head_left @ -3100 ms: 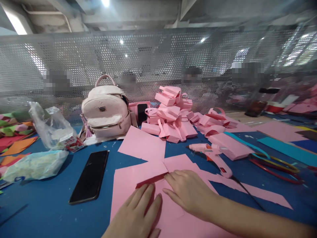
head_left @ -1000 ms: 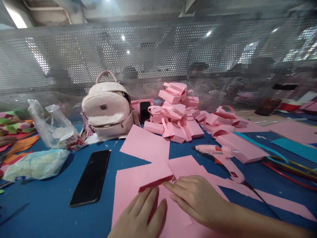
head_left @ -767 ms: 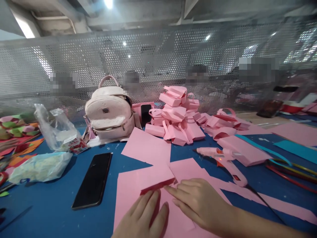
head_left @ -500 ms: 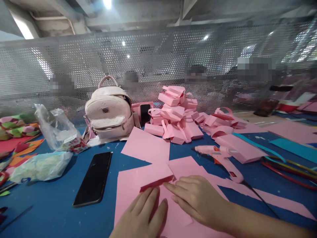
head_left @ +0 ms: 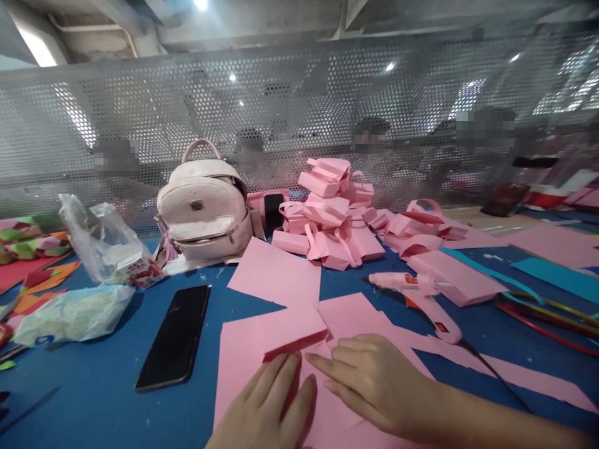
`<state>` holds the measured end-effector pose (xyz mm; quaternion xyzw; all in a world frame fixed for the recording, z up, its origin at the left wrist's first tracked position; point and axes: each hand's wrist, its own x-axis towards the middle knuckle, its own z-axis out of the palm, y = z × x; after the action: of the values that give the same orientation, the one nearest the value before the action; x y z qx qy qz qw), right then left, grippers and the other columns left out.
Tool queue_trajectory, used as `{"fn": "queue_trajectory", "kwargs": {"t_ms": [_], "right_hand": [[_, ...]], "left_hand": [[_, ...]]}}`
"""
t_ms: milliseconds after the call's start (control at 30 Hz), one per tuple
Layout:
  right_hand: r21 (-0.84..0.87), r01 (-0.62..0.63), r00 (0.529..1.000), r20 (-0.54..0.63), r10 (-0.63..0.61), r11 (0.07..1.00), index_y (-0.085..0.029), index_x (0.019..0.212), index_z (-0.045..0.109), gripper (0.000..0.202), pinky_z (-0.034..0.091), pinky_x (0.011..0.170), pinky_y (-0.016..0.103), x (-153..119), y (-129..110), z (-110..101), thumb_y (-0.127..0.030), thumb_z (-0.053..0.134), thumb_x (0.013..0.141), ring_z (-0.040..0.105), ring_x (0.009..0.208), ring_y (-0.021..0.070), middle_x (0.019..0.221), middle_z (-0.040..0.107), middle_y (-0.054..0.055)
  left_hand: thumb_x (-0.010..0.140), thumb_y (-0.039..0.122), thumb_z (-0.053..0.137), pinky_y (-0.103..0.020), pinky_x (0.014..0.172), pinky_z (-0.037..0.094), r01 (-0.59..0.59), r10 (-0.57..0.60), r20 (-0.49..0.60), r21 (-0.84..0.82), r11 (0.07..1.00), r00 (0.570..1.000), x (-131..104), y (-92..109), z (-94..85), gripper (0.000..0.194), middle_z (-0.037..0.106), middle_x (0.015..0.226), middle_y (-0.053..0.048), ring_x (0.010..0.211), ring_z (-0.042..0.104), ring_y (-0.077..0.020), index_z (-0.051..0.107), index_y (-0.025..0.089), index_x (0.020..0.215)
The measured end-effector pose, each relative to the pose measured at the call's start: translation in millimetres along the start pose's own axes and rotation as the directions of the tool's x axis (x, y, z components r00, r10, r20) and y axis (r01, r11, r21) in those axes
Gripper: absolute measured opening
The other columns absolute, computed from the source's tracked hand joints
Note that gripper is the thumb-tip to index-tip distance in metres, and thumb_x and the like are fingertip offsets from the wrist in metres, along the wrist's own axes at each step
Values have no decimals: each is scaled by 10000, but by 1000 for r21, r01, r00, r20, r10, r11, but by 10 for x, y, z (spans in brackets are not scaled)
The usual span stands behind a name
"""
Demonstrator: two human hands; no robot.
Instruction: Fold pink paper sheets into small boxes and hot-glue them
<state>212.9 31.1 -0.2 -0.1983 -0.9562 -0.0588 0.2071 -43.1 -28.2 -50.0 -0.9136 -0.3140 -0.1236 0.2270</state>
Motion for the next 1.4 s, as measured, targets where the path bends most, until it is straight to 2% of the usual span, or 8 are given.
{"fn": "queue_trajectory", "kwargs": {"t_ms": [200,367,633,900,1200,1400], "right_hand": [[20,-74,996,41,73,997,-118,1233,695,491,510,674,320,8,31,1,-300,262,1091,736,802,198,971,796,104],[23,-78,994,77,76,997,-126,1242,689,464,503,671,314,20,48,1,-312,292,1089,730,806,196,954,792,102],[-48,-10,999,-49,7,999,-110,1173,708,490,482,634,345,10,23,1,-293,259,1100,708,761,193,918,784,82],[-156,-68,986,-162,42,985,-133,1027,735,476,375,569,351,36,26,-14,-271,284,1093,612,602,189,720,718,34],[-74,-97,990,-109,88,993,-147,988,731,547,346,549,345,34,39,-11,-278,212,1105,588,579,182,690,698,28],[-72,-85,991,-107,77,994,-132,980,723,496,363,567,345,2,53,-5,-269,260,1096,603,595,186,703,709,48]], "left_hand": [[1022,588,412,-315,1020,481,7,-6,-32,42,999,999,14,-5,-12,645,616,1396,-129,1290,523,-277,464,148,1490],[1023,594,400,-310,1002,495,-1,3,-31,71,997,1000,32,-14,-33,634,629,1382,-120,1270,544,-274,494,154,1470],[1032,579,396,-322,988,517,-11,13,-29,74,997,999,25,-5,-10,621,634,1380,-129,1250,582,-275,494,149,1470],[1020,607,397,-325,983,524,-12,15,-33,73,997,999,38,-15,-58,648,644,1369,-132,1242,590,-282,508,145,1461],[1073,475,348,-320,1003,515,38,-36,-31,72,997,999,31,21,-49,507,629,1385,-107,1272,569,-262,521,181,1448],[1036,548,413,-319,981,513,7,-4,-43,75,997,999,47,-2,-22,577,610,1403,-130,1258,567,-279,495,180,1472]]}}
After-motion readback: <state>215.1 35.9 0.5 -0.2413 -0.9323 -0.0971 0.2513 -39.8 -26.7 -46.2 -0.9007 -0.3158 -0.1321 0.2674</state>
